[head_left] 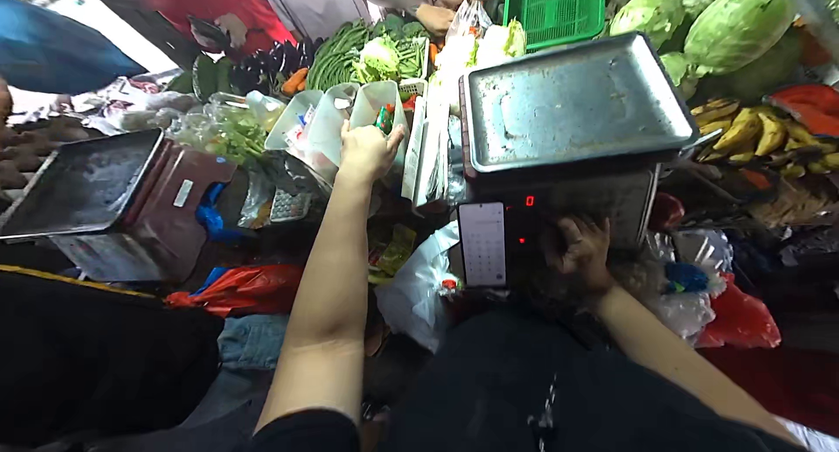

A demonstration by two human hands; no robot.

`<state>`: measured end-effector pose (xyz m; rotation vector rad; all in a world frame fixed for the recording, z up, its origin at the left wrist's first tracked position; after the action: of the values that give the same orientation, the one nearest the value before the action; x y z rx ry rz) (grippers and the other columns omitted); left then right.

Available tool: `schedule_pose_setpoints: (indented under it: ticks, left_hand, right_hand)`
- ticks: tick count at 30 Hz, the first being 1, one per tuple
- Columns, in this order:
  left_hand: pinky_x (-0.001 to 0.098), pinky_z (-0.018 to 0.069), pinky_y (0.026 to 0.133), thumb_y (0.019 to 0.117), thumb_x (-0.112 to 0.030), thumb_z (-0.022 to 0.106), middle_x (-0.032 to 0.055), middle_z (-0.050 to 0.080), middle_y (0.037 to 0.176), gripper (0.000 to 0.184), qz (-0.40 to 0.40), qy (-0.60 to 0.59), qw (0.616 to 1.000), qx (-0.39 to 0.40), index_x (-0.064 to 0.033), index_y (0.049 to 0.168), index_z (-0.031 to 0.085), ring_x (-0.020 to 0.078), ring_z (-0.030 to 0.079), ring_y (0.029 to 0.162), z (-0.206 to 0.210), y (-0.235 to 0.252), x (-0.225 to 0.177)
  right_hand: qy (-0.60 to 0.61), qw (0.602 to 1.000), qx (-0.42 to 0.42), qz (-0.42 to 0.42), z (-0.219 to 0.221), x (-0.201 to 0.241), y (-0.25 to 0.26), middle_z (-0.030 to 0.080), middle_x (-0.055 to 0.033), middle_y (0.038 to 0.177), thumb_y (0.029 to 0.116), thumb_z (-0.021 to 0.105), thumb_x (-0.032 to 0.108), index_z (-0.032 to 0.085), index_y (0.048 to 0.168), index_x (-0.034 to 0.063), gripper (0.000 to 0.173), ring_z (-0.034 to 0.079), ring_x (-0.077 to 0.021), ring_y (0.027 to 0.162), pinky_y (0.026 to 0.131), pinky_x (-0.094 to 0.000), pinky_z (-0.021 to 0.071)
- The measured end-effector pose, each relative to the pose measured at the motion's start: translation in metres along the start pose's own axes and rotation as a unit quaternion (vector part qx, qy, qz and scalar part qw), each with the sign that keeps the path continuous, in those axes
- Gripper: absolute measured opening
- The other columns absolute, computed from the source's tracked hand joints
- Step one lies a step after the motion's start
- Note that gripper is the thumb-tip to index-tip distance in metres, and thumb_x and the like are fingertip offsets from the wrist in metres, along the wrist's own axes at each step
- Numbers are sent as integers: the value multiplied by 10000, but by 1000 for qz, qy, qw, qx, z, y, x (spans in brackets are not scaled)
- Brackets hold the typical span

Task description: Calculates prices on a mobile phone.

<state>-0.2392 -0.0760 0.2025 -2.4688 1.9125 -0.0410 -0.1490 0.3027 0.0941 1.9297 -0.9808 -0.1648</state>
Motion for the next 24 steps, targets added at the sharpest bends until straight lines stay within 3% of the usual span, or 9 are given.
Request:
schedule_pose_setpoints:
  ticks: [3, 7, 15, 20, 24]
  left_hand:
    - [635, 246, 1207, 1070, -592, 306, 265, 712, 1113, 761, 25, -11, 999, -44, 42, 1077, 727, 424, 633, 1199, -3, 3, 2]
    - [630, 263, 1194, 1048, -562, 447, 224, 737, 1002, 654, 15, -35, 998, -46, 13, 977, 751, 405, 670, 1112, 4, 4, 4]
    - [591, 203, 1229, 1036, -549, 495, 204, 732, 1033, 616, 6, -30, 1000, -1, 11, 969, 741, 363, 654, 1154, 2, 5, 1]
    - [593, 200, 1230, 1028, -553, 513, 206, 732, 1061, 608, 6, -23, 1000, -1, 8, 985, 744, 364, 649, 1168, 2, 6, 3]
    - [608, 215, 1223, 1022, -548, 531, 216, 733, 1048, 604, 6, -30, 1000, -8, 15, 1004, 750, 377, 653, 1157, 0, 5, 3]
  right_hand:
    - [-14, 1000, -9, -5, -2, -1, 7, 747, -41, 840, 968, 532, 272, 756, 1086, 146, 283, 687, -226, 773, 797, -472, 498]
    - [-15, 1000, -11, -2, -1, -2, 4, 753, -21, 844, 955, 531, 277, 767, 1086, 155, 296, 688, -205, 782, 817, -453, 501]
    - [-17, 1000, -11, -7, 0, -2, 5, 747, -19, 840, 953, 542, 278, 769, 1099, 151, 299, 668, -196, 767, 821, -445, 475]
    - [91, 986, 143, -4, -16, 18, 0, 749, -50, 978, 921, 625, 547, 769, 1145, 191, 445, 703, -257, 936, 879, -557, 542]
    - [78, 963, 239, -92, -9, 41, -33, 735, 13, 1073, 868, 681, 589, 757, 1156, 285, 425, 687, -203, 1023, 903, -468, 551]
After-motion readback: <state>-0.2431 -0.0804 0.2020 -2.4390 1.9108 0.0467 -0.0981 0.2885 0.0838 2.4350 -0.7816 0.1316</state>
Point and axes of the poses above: each hand's wrist, its own y-axis towards the middle knuckle, its own z-axis out of the palm, x = y × z, the point moved 5 cm from there along y, towards the middle knuckle
